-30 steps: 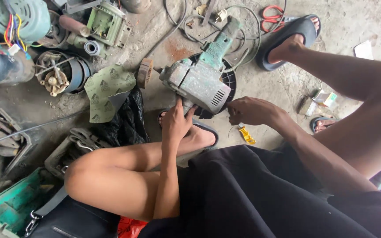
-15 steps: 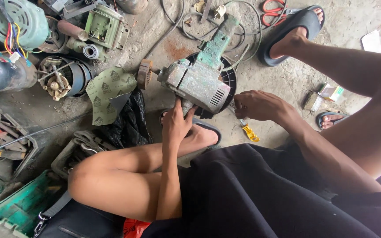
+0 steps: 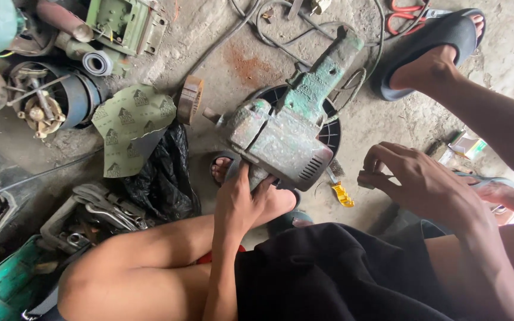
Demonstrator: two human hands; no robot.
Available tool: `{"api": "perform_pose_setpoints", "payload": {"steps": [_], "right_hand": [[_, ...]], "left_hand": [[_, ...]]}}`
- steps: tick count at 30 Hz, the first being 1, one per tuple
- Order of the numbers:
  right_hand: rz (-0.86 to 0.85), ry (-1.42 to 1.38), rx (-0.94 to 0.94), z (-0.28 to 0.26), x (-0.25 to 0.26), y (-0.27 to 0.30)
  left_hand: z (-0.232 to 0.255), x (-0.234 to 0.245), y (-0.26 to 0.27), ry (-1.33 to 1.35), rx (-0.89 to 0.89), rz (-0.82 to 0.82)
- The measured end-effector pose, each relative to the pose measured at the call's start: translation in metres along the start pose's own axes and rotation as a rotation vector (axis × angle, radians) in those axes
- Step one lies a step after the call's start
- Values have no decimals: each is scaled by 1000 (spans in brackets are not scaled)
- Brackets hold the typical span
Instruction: Repairing a power tool by disassembling it and cleaning internal components
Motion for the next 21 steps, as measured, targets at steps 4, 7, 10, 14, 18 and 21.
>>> {"api": "perform_pose_setpoints", "payload": {"steps": [4, 7, 10, 14, 18, 21], "right_hand": [[107, -48, 108, -35, 16, 5], [258, -260, 301, -75, 32, 11], [17, -532, 365, -122, 13, 13], [-81, -711, 709, -156, -15, -3], [419, -929, 576, -86, 42, -37], [574, -961, 577, -79, 75, -17]], "left_hand": [[-4, -4, 2, 39, 9, -40], [-4, -6, 0, -23, -25, 5], [-3, -7, -3, 23, 133, -110], [34, 5, -9, -217, -103, -88], [-22, -18, -6, 1, 21, -56], [-12, -11, -9, 27, -4, -79]]}}
Point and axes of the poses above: each hand's wrist, its own y-axis away from the middle knuckle, its own x-axis out of the back of the hand, z = x × y, the point moved 10 cm from there along -y, towards the middle knuckle, and after that the axes turned 2 degrees about z, right-handed, at the moved point
